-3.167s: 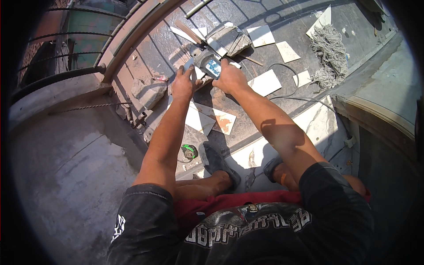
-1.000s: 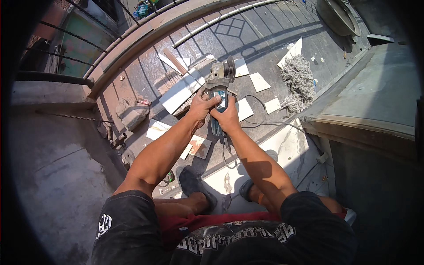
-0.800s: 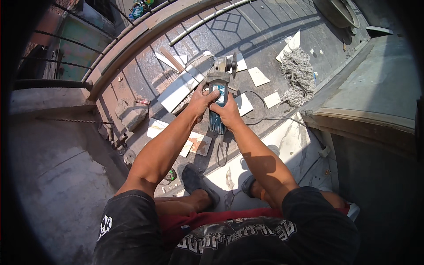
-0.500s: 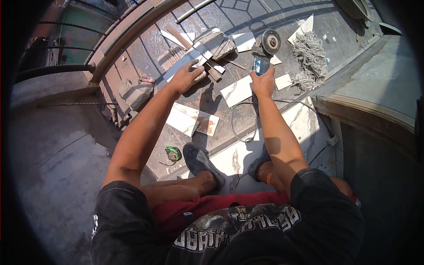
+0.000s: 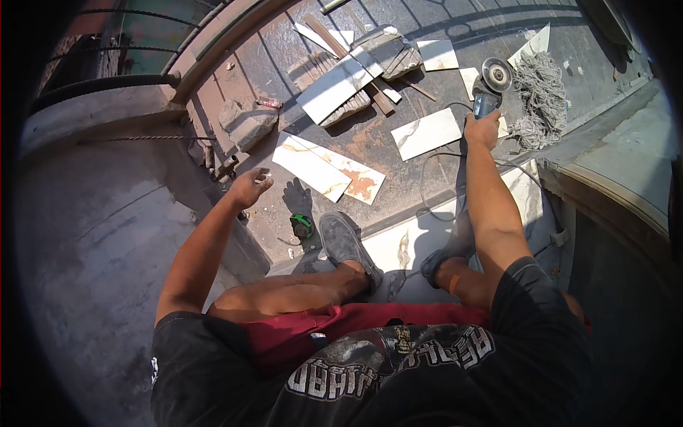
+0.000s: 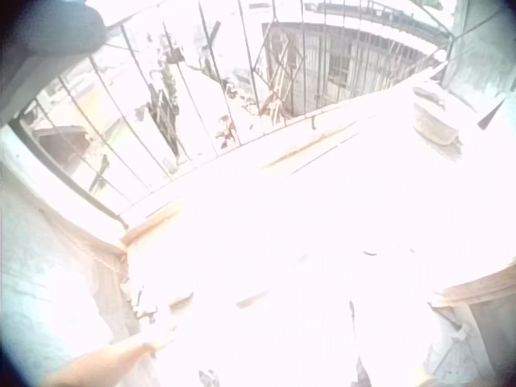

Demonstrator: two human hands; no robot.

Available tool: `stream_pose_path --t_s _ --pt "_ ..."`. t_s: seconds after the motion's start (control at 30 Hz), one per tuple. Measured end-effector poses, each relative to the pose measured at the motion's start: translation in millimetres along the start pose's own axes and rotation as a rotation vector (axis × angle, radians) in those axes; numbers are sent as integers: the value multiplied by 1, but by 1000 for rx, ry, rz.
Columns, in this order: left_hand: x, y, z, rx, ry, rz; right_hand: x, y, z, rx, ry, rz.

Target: Measure and cut a piece of tile using a tape measure and an angle grinder.

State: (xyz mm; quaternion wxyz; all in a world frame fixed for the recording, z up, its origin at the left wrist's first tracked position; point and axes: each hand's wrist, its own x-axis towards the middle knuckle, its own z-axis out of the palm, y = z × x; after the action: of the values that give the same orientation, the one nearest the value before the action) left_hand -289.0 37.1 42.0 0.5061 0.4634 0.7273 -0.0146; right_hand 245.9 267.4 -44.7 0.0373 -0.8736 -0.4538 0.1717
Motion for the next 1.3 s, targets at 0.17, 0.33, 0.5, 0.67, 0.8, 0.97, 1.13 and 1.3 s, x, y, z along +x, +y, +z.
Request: stream_pose_path --t_s 0.17,0.33,0.5,0.67,0.8,0.97,1.13,1.3 --pt "-28 -8 14 155 -100 -29 -1 4 7 -37 35 8" --pt "-46 -26 33 72 -75 -55 -3 3 9 -45 28 -33" --pt "-52 -38 54 29 -80 -31 -2 13 14 -68 -3 10" --pt "-52 -38 72 79 -79 71 -20 19 6 -118 -17 -37" --pt "-43 -42 93 -17 -46 145 -37 14 5 -101 135 -26" --pt "-17 -32 99 -222 128 112 -67 -2 26 -2 256 -404" --pt "32 16 82 -685 161 16 -65 -68 58 439 -356 -508" --pt "66 52 54 -937 81 -73 -110 -165 73 549 -666 -160"
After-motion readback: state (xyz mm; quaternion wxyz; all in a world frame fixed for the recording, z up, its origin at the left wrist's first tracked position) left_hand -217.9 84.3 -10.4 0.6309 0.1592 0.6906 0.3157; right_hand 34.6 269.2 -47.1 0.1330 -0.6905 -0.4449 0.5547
